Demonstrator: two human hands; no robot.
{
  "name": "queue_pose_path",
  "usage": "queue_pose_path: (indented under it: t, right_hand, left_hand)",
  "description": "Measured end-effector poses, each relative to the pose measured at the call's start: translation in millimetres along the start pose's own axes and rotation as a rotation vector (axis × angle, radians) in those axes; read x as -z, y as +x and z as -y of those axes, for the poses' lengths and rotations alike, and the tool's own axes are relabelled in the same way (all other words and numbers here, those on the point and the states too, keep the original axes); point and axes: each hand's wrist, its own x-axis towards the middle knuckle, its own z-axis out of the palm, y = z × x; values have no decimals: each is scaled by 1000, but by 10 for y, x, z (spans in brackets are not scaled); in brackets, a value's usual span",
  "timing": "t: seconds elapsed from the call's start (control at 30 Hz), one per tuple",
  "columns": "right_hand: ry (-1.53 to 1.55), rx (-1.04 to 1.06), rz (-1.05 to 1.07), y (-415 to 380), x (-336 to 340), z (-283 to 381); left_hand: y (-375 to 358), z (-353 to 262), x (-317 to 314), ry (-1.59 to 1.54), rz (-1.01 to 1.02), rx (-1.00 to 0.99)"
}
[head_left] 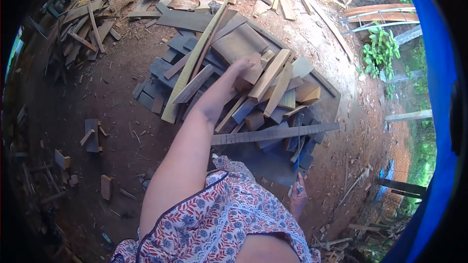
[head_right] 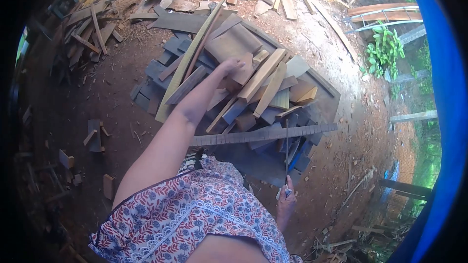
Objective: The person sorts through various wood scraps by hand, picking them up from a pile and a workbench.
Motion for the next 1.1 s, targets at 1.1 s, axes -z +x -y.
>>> queue_pose_path:
  t: [1.1]
  right_hand:
    - [82, 224, 468, 682, -174, 338]
  left_hand:
    - [-2116, 848, 1139, 379, -126, 453]
